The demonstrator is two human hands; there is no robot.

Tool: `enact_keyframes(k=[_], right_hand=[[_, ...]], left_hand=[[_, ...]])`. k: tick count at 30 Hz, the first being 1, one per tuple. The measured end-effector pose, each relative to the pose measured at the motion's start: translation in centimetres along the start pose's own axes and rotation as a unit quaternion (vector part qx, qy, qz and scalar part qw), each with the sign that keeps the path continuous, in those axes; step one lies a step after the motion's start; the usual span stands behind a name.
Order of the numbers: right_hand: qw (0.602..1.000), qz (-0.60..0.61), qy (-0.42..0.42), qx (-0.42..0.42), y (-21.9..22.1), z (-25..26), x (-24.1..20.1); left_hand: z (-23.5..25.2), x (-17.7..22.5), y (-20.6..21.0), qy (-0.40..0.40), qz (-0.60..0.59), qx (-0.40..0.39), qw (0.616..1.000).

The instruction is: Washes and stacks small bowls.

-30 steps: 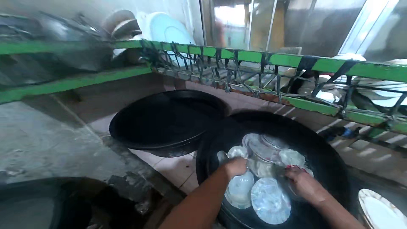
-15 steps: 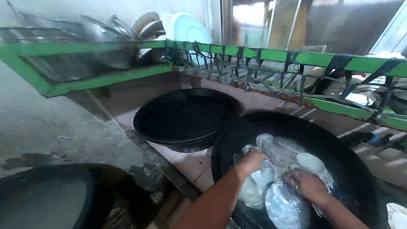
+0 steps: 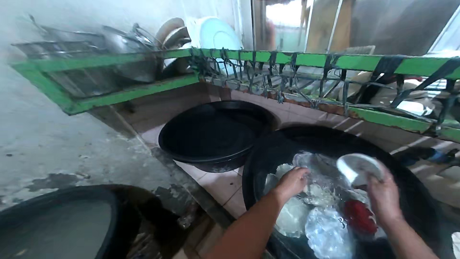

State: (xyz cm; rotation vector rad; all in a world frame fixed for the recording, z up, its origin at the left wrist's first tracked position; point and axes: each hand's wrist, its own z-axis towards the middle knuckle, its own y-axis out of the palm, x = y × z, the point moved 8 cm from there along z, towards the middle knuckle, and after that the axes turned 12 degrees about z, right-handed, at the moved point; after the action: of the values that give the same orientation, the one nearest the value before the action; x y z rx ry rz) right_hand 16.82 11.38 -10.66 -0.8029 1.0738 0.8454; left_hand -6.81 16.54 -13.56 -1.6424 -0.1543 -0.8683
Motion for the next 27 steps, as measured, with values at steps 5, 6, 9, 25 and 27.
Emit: enact_keyframes(k=[5,6,9,25,27], right_hand=[[0.943,0.275,0.089,0.166,-5.3,1.4,3.0],[0.929,0.299,0.108,0.188,-5.5,1.5,3.6],[0.918,0.3,0.146,0.213,-5.0,1.7,4.0],[0.876,0.363,0.172,0.267,-6.1,2.2,5.3],[0.874,0.365,0.175,0.269,-6.1,2.2,5.3]], left_hand=[[-0.1,-1.3,3.3,-0.054,0.149,-0.17,0.973],[-0.2,-1.5,4.0,-0.06,0.175,-0.205,0.961],[-0.9,-2.1,6.1,-0.051,0.246,-0.277,0.928],[-0.2,-2.4,8.4,-0.066,0.27,-0.327,0.903],[0.2,-3.3,8.6,-0.082,0.124,-0.316,0.937]])
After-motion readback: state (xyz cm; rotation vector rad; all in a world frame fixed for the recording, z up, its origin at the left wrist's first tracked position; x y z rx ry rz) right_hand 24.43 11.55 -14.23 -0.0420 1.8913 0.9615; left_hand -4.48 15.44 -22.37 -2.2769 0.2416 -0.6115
